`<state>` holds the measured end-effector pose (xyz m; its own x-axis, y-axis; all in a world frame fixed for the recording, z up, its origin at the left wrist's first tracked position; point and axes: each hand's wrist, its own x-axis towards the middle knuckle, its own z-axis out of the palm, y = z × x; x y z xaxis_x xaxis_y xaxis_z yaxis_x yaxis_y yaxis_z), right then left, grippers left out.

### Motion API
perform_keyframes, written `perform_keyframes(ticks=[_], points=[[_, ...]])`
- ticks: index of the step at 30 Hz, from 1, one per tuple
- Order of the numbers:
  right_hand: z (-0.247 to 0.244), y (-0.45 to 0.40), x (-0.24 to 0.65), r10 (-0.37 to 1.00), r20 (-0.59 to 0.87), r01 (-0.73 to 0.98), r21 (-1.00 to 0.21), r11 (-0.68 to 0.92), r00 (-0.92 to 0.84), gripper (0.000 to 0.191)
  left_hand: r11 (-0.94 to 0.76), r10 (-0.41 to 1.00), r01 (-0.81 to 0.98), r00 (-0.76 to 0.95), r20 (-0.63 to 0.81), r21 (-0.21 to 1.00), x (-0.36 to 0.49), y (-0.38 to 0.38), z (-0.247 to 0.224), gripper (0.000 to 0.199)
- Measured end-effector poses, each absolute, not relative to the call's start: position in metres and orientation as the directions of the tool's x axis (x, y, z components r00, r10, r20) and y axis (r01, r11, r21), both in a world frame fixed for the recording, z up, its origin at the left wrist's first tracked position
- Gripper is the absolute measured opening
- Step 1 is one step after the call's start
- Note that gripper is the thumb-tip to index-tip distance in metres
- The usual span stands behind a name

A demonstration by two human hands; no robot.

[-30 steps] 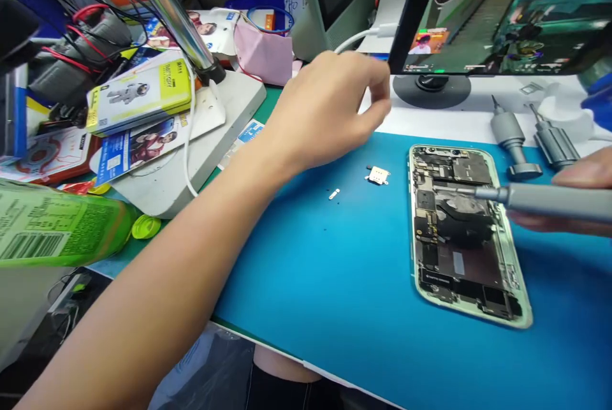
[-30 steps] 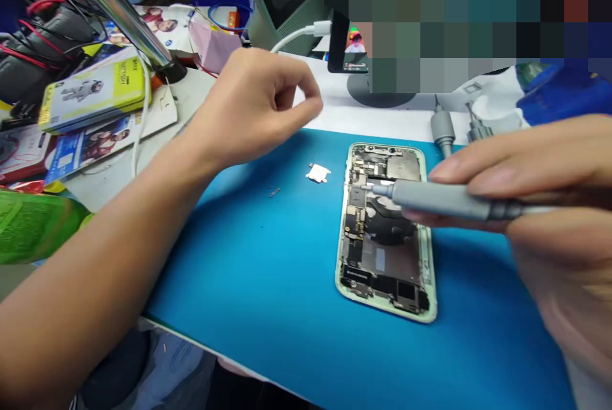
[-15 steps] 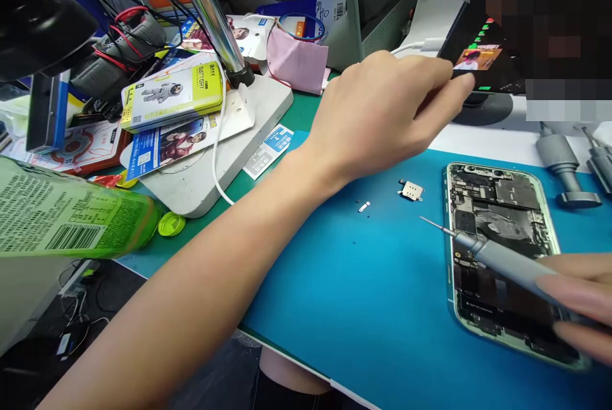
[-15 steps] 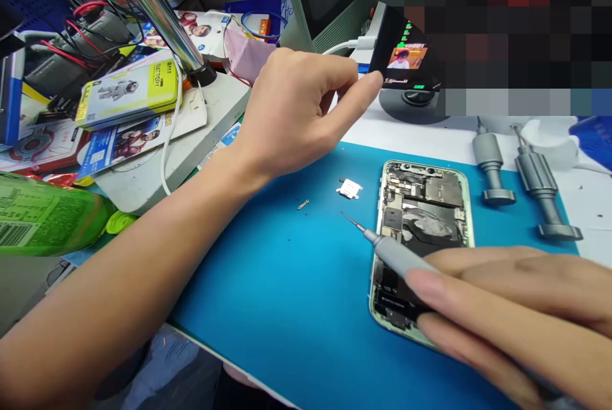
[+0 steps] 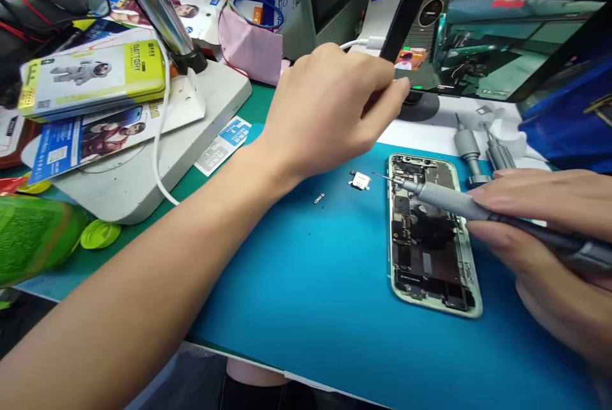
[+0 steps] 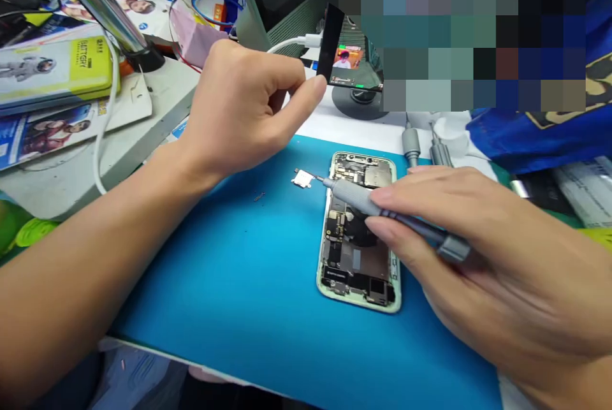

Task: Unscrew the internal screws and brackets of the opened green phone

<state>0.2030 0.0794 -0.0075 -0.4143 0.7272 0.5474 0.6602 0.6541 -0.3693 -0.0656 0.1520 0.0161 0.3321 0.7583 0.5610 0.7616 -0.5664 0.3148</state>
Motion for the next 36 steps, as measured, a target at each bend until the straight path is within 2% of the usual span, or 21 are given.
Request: perform_keyframes(ticks=[4,6,9,14,16,19,22,25,31,36], points=[[-0.006,0.074,0.196,0.748,0.589,0.695,-0.398,0.599,-0.307,0.016,-0.58,0.775,0.761,0.405,0.485,0.292,-0.07,0.15,0.023,0.041],[-0.005,0.076,0.194,0.743,0.624,0.709,-0.409,0.575,-0.243,0.012,-0.614,0.774,0.75,0.515,0.368,0.244,-0.073,0.145,0.03,0.032],[-0.004,0.083,0.193,0.749,0.65,0.728,-0.454,0.514,-0.124,0.018,-0.645,0.764,0.743,0.629,0.144,0.178,-0.075,0.135,0.04,0.023],[0.0,0.088,0.193,0.757,0.642,0.741,-0.45,0.499,-0.12,0.021,-0.609,0.792,0.793,0.61,-0.021,0.017,-0.067,0.119,0.043,0.026],[0.001,0.087,0.193,0.769,0.625,0.739,-0.455,0.496,-0.131,0.023,-0.599,0.8,0.801,0.598,-0.055,-0.002,-0.063,0.115,0.041,0.024],[0.002,0.084,0.191,0.759,0.63,0.722,-0.449,0.527,-0.163,0.018,-0.591,0.802,0.806,0.59,-0.092,0.015,-0.059,0.113,0.04,0.019],[0.002,0.083,0.19,0.702,0.682,0.707,-0.394,0.588,-0.204,0.009,-0.59,0.797,0.806,0.591,-0.122,0.046,-0.058,0.113,0.04,0.014],[0.003,0.085,0.192,0.671,0.705,0.709,-0.353,0.611,-0.227,0.007,-0.614,0.772,0.784,0.62,-0.143,0.085,-0.058,0.114,0.039,0.012],[0.004,0.089,0.194,0.666,0.709,0.722,-0.333,0.606,-0.232,0.008,-0.641,0.725,0.731,0.677,-0.127,0.235,-0.064,0.118,0.037,0.016],[0.003,0.087,0.192,0.675,0.703,0.723,-0.345,0.598,-0.223,0.007,-0.56,0.776,0.797,0.6,-0.194,0.226,-0.073,0.121,0.04,0.019]])
